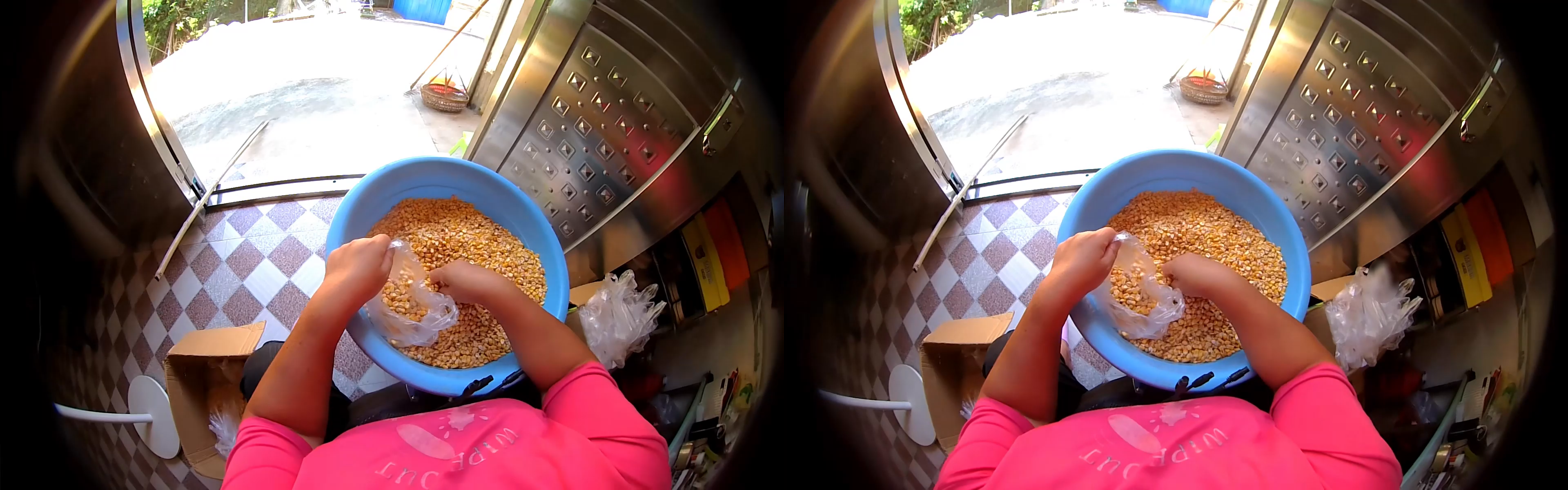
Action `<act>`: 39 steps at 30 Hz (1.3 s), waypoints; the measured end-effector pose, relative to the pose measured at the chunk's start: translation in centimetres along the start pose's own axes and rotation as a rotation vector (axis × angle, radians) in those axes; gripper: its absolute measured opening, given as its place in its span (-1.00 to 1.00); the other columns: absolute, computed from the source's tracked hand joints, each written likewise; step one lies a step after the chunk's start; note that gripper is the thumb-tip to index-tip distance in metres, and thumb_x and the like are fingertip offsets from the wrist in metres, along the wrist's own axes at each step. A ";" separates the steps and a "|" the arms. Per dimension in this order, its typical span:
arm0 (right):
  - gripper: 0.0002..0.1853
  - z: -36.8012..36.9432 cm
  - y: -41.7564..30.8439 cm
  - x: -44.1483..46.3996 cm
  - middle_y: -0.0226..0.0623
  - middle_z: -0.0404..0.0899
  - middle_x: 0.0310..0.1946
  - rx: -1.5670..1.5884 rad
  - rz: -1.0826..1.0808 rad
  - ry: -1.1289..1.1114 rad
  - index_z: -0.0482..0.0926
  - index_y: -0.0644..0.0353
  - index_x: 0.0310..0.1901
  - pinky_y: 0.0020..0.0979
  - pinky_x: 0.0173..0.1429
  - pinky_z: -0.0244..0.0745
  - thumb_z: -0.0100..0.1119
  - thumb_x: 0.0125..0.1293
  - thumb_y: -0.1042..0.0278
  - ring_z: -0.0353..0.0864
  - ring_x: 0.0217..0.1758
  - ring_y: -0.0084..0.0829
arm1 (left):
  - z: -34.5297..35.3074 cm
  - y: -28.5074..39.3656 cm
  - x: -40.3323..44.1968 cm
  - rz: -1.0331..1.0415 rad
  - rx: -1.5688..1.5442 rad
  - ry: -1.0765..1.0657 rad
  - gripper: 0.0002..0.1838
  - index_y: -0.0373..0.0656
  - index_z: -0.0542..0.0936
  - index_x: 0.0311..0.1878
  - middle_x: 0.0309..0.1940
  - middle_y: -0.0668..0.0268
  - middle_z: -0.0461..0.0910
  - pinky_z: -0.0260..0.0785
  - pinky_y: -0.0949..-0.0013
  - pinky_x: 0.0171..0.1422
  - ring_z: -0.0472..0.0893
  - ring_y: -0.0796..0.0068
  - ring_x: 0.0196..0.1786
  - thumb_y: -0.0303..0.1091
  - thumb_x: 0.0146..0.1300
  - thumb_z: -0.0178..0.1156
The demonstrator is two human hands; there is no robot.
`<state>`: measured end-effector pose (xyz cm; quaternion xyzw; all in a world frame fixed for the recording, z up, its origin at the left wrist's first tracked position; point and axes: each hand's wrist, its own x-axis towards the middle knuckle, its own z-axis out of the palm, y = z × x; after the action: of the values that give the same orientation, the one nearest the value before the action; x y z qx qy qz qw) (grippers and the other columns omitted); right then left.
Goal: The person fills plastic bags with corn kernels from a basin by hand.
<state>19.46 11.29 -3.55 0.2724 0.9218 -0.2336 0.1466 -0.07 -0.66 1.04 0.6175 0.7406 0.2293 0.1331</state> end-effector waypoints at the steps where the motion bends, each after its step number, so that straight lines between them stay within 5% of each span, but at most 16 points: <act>1: -0.81 -0.2 -0.2 -0.1 -0.05 0.60 -0.37 0.003 0.024 -0.032 0.58 0.19 -0.23 -0.22 -0.17 0.48 0.14 0.09 0.40 0.60 -0.28 -0.10 | 0.0 0.0 0.0 -0.003 -0.003 0.005 -0.74 -0.16 0.51 -0.34 -0.40 0.10 0.58 0.36 0.04 -0.16 0.57 0.03 -0.24 -0.20 0.30 -0.04; 5: -0.85 -1.3 -0.1 -0.3 -0.08 0.60 -0.38 0.037 0.076 0.026 0.58 0.21 -0.27 -0.25 -0.19 0.48 0.15 0.11 0.41 0.61 -0.30 -0.15 | -0.1 0.1 0.0 -0.002 -0.003 0.014 -0.74 -0.16 0.51 -0.34 -0.41 0.10 0.58 0.36 0.04 -0.17 0.57 0.03 -0.24 -0.20 0.30 -0.04; 7: -0.89 -1.7 -0.1 -0.6 -0.12 0.60 -0.40 0.131 -0.110 0.323 0.57 0.20 -0.30 -0.27 -0.21 0.48 0.16 0.13 0.42 0.61 -0.33 -0.21 | -0.3 0.1 -0.1 0.022 0.022 0.005 -0.74 -0.21 0.50 -0.34 -0.39 0.10 0.59 0.39 0.05 -0.15 0.59 0.05 -0.25 -0.24 0.30 -0.08; 12: -0.89 -2.7 -3.7 -1.8 -0.35 0.54 -0.44 0.490 -0.242 0.462 0.56 0.25 -0.26 -0.52 -0.34 0.45 0.17 0.16 0.58 0.55 -0.40 -0.59 | 0.4 -0.4 0.1 0.015 -0.006 0.022 -0.74 -0.18 0.51 -0.36 -0.43 0.09 0.58 0.37 0.04 -0.19 0.57 0.03 -0.27 -0.20 0.29 -0.04; 17: -0.86 -2.0 -6.1 -2.0 -0.33 0.56 -0.42 0.556 -0.344 0.339 0.57 0.23 -0.22 -0.50 -0.32 0.49 0.20 0.15 0.56 0.60 -0.37 -0.53 | 0.4 -0.4 0.2 0.017 -0.007 0.024 -0.74 -0.17 0.52 -0.35 -0.44 0.09 0.58 0.37 0.04 -0.20 0.58 0.03 -0.28 -0.21 0.29 -0.03; 20: -0.84 -1.8 -5.9 -1.7 -0.27 0.57 -0.40 0.393 -0.521 0.473 0.57 0.22 -0.21 -0.47 -0.29 0.50 0.20 0.15 0.56 0.61 -0.34 -0.44 | 0.4 -0.5 0.2 0.014 -0.003 0.016 -0.75 -0.17 0.52 -0.35 -0.43 0.09 0.58 0.38 0.04 -0.19 0.58 0.03 -0.28 -0.21 0.28 -0.03; 26: -0.77 -2.3 -1.0 -1.3 -0.14 0.59 -0.30 0.188 -0.094 0.418 0.56 0.25 -0.16 -0.27 -0.10 0.49 0.19 0.16 0.36 0.60 -0.20 -0.16 | 0.3 -0.3 0.1 0.022 0.003 0.022 -0.75 -0.16 0.52 -0.34 -0.42 0.09 0.59 0.38 0.05 -0.17 0.58 0.04 -0.26 -0.20 0.29 -0.02; 30: -0.73 -0.4 2.2 -0.4 -0.11 0.58 -0.27 -0.078 -0.113 0.502 0.54 0.24 -0.12 -0.26 -0.09 0.49 0.18 0.17 0.32 0.59 -0.19 -0.15 | 0.3 -0.2 0.1 0.008 0.000 0.018 -0.74 -0.16 0.52 -0.34 -0.41 0.09 0.59 0.38 0.05 -0.17 0.58 0.04 -0.25 -0.19 0.30 -0.03; 35: -0.72 -0.7 0.3 -0.2 -0.05 0.60 -0.32 0.022 0.143 -0.067 0.55 0.15 -0.07 -0.22 -0.15 0.49 0.16 0.15 0.35 0.60 -0.24 -0.09 | 0.2 -0.2 0.1 0.007 -0.002 0.018 -0.74 -0.16 0.53 -0.34 -0.41 0.10 0.59 0.38 0.05 -0.16 0.58 0.04 -0.25 -0.19 0.30 -0.03; 39: -0.79 -0.3 0.5 -0.2 -0.06 0.60 -0.37 -0.028 0.045 -0.045 0.57 0.16 -0.16 -0.21 -0.22 0.48 0.14 0.13 0.42 0.61 -0.31 -0.14 | 0.2 -0.3 0.1 0.011 -0.001 0.015 -0.74 -0.16 0.53 -0.33 -0.42 0.10 0.59 0.38 0.06 -0.17 0.58 0.04 -0.25 -0.20 0.30 -0.03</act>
<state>19.92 11.74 -3.42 0.2858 0.9151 -0.2232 0.1764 -0.22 -0.58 0.71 0.6198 0.7380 0.2349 0.1263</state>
